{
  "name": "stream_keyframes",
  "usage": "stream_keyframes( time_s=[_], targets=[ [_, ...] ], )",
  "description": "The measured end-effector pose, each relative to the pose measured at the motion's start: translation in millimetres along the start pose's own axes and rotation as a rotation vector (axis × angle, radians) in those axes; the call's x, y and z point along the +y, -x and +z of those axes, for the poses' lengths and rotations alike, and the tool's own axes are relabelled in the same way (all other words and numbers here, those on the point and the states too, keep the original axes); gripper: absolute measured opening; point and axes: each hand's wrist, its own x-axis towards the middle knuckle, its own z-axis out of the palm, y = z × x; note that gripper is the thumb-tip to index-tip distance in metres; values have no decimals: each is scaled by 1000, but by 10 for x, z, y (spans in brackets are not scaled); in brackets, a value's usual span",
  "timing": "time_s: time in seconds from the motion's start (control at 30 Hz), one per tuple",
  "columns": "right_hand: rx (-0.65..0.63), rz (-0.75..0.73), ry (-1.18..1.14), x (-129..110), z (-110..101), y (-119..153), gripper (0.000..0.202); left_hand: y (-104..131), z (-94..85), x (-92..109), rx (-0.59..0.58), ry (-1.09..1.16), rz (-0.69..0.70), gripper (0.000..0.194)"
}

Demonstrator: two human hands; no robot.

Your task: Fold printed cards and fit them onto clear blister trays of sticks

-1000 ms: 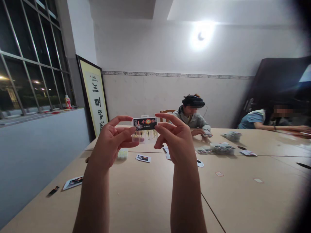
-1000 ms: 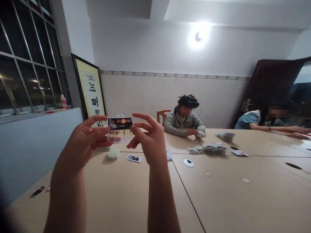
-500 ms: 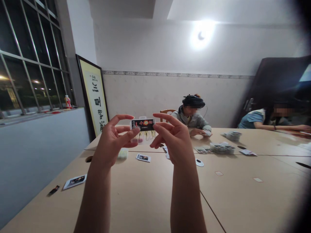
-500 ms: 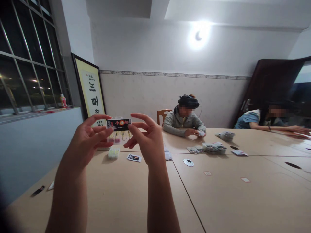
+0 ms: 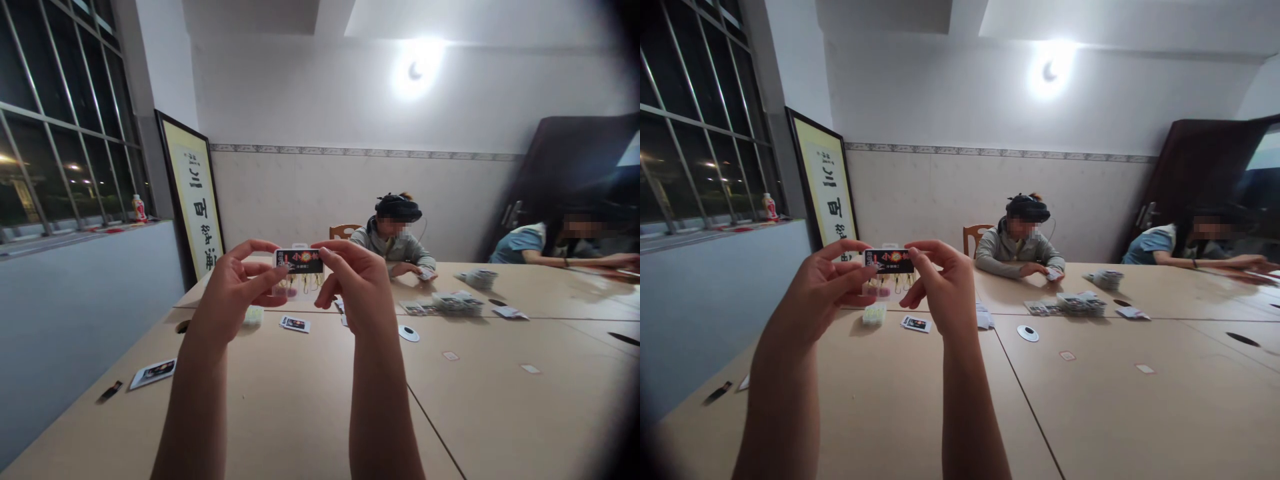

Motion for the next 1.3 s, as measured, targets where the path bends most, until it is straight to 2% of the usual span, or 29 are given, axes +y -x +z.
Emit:
stream_keyframes(
  time_s=[0.47,0.77,0.87,0.97,1.03,1.1,1.23,1.3],
  targets=[
    [-55,-34,-68,-45,-33,33,16,-30,-88,-4,-80,137,-32,39],
    [-72,-45,-42,-58,-62,52,21,-12,-104,1,-85,101,-28,42],
    [-73,-77,-18,-76,-70,60,25,0,-101,-1,-123,47,26,47],
    [-82,-117,13,-83,-82,74,26,22,-94,-3,-129,-30,167,54],
    [-90,-137,31,-78,-86,80,24,44,-93,-2,-120,-78,235,49],
    [-91,-152,41,-69,-81,82,22,66,-94,0,-106,-120,256,45],
    [-74,-169,50,-62,-53,81,19,78,-81,0,-26,-154,249,58],
    [-67,-169,72,-64,-40,83,19,70,-60,1,13,-156,257,59]
  ],
)
